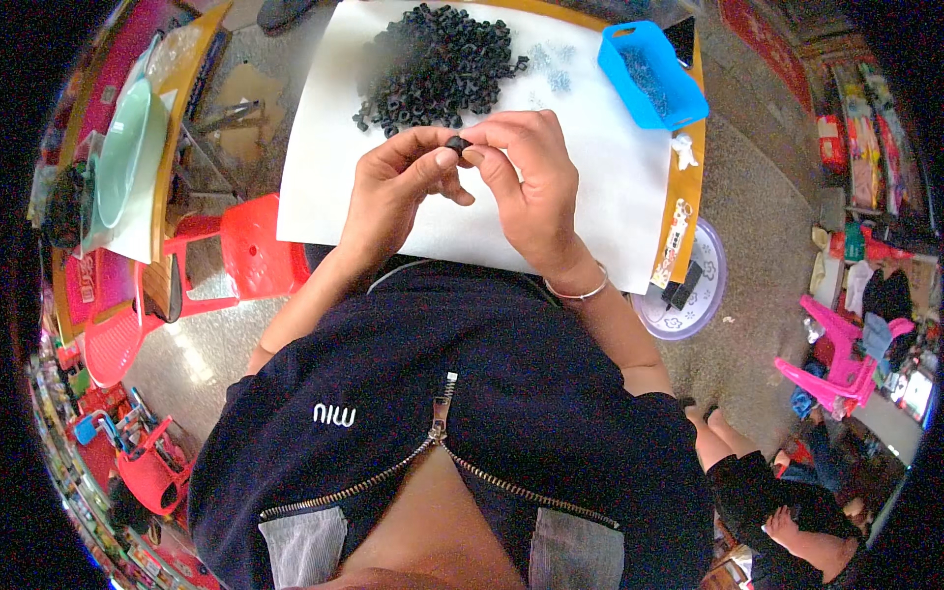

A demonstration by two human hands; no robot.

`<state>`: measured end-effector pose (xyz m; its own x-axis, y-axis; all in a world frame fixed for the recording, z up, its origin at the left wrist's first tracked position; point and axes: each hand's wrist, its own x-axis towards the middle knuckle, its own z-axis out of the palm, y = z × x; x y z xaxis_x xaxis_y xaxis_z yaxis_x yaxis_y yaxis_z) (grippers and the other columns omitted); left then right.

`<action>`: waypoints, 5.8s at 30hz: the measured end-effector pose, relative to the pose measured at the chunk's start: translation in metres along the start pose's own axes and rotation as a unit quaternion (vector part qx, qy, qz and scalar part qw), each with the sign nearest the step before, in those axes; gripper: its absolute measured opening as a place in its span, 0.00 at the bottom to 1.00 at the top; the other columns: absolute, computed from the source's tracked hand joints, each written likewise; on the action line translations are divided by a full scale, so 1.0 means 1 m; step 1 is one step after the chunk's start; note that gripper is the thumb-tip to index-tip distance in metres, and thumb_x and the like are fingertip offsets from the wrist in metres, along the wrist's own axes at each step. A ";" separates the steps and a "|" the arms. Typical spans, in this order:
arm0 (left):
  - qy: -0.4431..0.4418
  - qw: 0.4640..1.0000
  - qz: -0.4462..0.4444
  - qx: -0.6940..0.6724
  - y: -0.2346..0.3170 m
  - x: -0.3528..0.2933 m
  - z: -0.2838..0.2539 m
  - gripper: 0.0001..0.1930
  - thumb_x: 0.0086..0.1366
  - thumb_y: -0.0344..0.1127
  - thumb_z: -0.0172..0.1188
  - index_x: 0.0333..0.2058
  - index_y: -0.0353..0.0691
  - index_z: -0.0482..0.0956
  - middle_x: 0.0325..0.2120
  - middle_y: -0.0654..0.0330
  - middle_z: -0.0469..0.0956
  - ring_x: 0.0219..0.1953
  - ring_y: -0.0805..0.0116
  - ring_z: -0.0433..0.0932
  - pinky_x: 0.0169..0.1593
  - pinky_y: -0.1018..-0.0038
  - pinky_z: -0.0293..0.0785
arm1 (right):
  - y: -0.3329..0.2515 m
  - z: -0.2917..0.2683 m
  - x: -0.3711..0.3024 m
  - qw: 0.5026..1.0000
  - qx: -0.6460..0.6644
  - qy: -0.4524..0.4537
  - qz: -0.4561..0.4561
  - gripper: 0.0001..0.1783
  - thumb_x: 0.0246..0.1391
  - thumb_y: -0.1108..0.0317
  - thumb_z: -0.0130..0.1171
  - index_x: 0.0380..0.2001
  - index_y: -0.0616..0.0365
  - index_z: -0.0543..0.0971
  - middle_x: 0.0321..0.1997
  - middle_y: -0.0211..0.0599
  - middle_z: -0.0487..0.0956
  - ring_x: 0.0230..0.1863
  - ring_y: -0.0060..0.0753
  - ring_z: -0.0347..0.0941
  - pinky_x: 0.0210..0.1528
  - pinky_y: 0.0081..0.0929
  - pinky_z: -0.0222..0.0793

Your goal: The recorder is manually assembling small black plastic components by inserting tiny metal pins or beads.

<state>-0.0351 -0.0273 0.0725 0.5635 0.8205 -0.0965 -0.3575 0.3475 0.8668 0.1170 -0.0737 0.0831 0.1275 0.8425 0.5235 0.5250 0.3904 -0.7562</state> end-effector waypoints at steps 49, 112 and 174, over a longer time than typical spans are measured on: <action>-0.002 0.985 -0.155 -0.079 -0.041 0.021 -0.006 0.16 0.68 0.48 0.48 0.38 0.38 0.72 0.20 0.70 0.63 0.19 0.81 0.58 0.21 0.82 0.56 | 0.038 0.024 -0.016 0.968 0.191 -0.036 0.158 0.13 0.59 0.65 0.49 0.38 0.65 0.76 0.39 0.38 0.74 0.37 0.27 0.71 0.41 0.22 0.69; 0.034 0.993 -0.113 -0.014 -0.054 0.033 -0.031 0.09 0.63 0.30 0.54 0.40 0.32 0.73 0.32 0.60 0.75 0.31 0.74 0.74 0.37 0.76 0.73 | 0.054 0.027 -0.032 0.993 -0.116 0.015 -0.016 0.15 0.45 0.76 0.56 0.40 0.56 0.78 0.37 0.39 0.72 0.40 0.42 0.67 0.43 0.35 0.64; -0.082 0.962 -0.127 -0.227 -0.072 0.037 -0.058 0.15 0.63 0.37 0.57 0.44 0.35 0.73 0.32 0.60 0.75 0.31 0.73 0.74 0.36 0.78 0.72 | 0.041 0.013 -0.009 0.975 0.039 -0.066 0.207 0.06 0.54 0.70 0.57 0.30 0.62 0.75 0.27 0.34 0.76 0.26 0.22 0.70 0.30 0.22 0.66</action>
<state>-0.0318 0.0045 -0.0214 0.7715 0.6141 -0.1665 -0.4610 0.7198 0.5190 0.1266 -0.0602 0.0424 0.2030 0.9724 0.1153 0.3847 0.0291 -0.9226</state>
